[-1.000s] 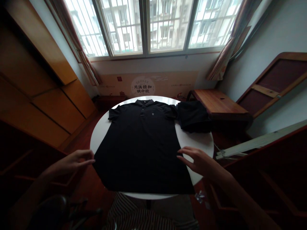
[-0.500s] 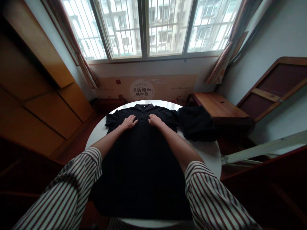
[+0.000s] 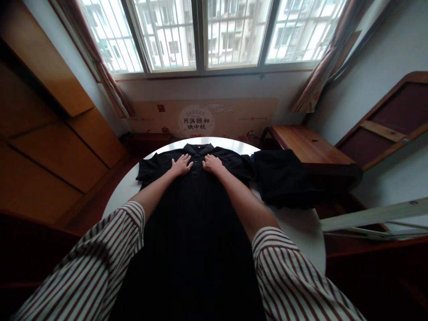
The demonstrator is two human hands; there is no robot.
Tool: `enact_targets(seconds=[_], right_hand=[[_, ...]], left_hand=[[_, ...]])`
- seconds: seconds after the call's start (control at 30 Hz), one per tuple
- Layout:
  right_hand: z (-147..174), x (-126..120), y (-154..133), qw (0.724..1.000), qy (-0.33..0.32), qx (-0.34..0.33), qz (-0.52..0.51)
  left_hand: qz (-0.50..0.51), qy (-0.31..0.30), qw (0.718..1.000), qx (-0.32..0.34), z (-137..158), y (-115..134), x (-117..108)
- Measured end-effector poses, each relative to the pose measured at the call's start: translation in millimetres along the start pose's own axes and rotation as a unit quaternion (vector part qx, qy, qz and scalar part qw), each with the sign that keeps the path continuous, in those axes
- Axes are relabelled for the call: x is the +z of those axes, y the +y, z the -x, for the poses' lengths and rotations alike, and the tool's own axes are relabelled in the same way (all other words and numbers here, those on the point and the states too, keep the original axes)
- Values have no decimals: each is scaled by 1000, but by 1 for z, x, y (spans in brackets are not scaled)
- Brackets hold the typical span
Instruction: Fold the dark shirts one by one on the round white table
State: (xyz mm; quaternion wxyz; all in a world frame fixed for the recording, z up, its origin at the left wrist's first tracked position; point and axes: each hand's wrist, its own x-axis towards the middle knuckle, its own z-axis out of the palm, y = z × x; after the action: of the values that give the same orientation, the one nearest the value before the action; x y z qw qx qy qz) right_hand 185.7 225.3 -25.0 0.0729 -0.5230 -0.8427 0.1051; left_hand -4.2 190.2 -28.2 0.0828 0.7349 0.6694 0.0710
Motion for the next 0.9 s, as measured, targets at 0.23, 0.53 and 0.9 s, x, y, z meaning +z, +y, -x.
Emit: enact_targets(seconds=[0.23, 0.53, 0.9], right_hand=[[-7, -28, 28, 994, 58, 71, -64], [-14, -48, 76, 950, 96, 186, -231], [-26, -52, 60, 905, 76, 214, -359]], left_hand=[[77, 52, 996, 4, -3, -3, 5], [195, 131, 969, -77, -45, -30, -10], [327, 68, 929, -160, -87, -40, -16]])
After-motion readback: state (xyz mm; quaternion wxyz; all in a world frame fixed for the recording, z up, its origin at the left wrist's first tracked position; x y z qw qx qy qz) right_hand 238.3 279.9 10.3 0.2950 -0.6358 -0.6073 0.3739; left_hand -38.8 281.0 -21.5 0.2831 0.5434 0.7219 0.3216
